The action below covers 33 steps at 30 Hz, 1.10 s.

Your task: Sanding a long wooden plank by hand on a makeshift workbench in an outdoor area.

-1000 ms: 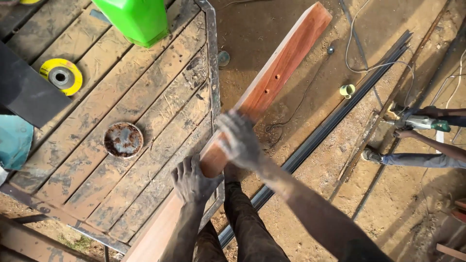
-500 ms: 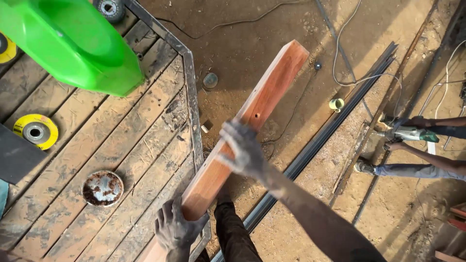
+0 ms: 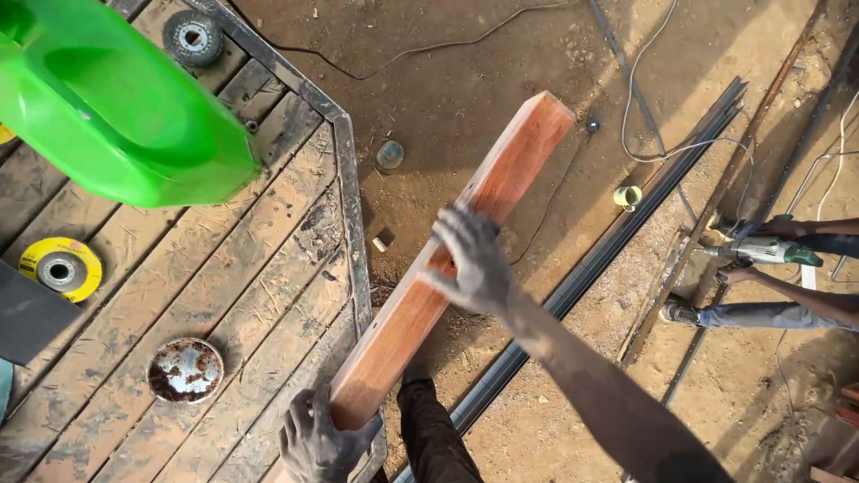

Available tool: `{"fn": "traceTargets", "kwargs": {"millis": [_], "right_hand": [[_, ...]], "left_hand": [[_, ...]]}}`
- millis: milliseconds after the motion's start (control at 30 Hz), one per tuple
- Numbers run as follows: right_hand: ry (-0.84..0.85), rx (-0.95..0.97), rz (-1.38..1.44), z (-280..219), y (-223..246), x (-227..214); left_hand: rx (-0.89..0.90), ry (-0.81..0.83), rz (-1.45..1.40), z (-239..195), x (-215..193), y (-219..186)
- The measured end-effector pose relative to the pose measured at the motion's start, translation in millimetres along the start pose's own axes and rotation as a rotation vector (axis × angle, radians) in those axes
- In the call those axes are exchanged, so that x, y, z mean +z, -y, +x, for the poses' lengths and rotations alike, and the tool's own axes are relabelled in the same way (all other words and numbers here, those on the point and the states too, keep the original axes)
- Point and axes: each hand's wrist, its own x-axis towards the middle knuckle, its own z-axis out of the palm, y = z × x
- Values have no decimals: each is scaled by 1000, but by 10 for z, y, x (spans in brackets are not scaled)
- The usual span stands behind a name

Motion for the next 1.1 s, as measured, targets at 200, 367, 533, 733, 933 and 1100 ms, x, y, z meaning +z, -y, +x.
{"fn": "traceTargets", "kwargs": {"millis": [200,367,533,733,933,1100], "right_hand": [[2,281,-327,846,-1345,-201],[126,176,-139,-109,727,-17],[-100,-46,-37,-372,347,298],[116,623,-229,595,-1693,-329],[33,74,-42,-828,823,398],[12,280,-62,206,-1023,18]], "left_hand": [[20,97,17,-44,175,159],[-26,157,107,11,200,157],[8,-83,52,-43,-10,-7],[38,160,117,10,37,60],[178,-138,71,-47,107,114],[159,-108,86,-35,46,73]]}}
